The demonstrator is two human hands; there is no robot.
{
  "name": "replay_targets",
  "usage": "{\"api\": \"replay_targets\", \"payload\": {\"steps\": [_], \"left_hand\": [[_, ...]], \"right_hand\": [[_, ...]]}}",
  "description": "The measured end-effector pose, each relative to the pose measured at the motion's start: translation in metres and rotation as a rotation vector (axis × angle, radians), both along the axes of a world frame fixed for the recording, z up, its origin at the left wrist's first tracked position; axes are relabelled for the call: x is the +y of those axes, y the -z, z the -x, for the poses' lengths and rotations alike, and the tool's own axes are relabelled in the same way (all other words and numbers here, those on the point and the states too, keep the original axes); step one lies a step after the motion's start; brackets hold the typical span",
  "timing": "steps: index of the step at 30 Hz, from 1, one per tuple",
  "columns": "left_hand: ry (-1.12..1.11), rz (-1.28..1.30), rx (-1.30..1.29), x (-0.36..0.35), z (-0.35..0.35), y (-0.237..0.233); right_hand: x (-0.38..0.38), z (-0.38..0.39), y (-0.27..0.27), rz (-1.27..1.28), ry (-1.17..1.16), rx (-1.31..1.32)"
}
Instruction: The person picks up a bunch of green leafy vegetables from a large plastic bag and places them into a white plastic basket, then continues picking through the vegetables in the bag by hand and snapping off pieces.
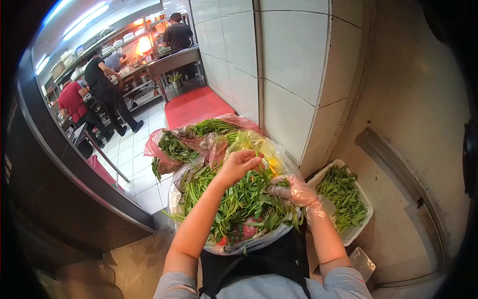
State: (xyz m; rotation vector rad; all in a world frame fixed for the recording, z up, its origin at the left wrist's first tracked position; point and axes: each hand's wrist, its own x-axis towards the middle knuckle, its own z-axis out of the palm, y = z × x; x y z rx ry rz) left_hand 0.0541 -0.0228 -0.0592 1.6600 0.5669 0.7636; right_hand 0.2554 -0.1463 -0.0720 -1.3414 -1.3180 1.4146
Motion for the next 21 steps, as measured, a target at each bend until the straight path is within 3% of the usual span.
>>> {"api": "replay_targets", "payload": {"steps": [6,9,10,13,17,18,21], "left_hand": [[-0.096,0.042,-0.023,0.006,0.024,0.002],[-0.21,0.091,-0.049,0.01,0.033,0.008],[-0.258,0.107,-0.073,0.012,0.035,0.01],[-0.375,0.192,-0.146,0.019,0.048,0.012],[-0.423,0.177,-0.198,0.023,0.052,0.018],[-0.422,0.177,-0.214,0.022,0.052,0.019],[-0.425,0.174,-0.255,0.019,0.049,0.019]], "right_hand": [[0.006,-0.011,-0.021,-0.08,0.022,-0.065],[0.022,-0.023,-0.005,-0.412,0.096,-0.303],[0.022,-0.024,-0.008,-0.486,0.181,-0.401],[0.031,-0.025,0.006,-1.012,0.691,-1.061],[0.019,0.004,-0.013,-0.699,0.394,-0.639],[0.023,0.01,-0.011,-0.755,0.26,-0.553],[0.021,0.034,-0.009,-0.739,0.124,-0.559]]}}
